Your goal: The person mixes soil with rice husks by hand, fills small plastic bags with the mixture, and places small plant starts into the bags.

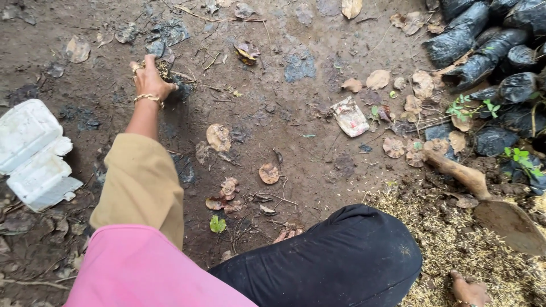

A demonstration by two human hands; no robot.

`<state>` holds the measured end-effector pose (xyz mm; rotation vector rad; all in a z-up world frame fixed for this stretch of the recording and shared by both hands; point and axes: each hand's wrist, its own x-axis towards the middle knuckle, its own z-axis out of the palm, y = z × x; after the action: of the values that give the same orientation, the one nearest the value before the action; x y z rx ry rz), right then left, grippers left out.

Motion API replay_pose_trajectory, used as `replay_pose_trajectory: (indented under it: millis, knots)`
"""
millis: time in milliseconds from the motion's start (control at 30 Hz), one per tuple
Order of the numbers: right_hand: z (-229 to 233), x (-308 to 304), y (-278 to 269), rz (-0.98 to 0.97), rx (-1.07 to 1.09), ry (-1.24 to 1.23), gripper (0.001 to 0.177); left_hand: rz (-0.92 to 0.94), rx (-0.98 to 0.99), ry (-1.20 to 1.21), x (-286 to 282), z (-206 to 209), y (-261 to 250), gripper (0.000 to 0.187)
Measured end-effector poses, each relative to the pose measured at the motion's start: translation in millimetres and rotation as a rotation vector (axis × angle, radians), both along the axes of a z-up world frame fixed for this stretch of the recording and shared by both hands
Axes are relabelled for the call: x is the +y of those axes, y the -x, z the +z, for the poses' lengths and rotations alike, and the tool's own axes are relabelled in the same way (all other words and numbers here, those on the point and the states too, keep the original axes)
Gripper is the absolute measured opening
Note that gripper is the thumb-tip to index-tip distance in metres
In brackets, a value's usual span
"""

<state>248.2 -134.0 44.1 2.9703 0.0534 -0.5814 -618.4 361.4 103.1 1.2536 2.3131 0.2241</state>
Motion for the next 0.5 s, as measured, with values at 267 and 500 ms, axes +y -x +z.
replay_pose_trajectory:
  millis: [267,500]
  knots:
    - [24.5,2.2,25.3,-0.025,-0.002,-0.106,0.072,0.152,-0.238,-0.716,-47.5,-81.7,-0.9,0.142]
    - [23.6,-7.5,17.4,-0.019,0.053,-0.238,0.054,0.29,-0.16,-0.689,-33.0,-178.1,22.4,0.129]
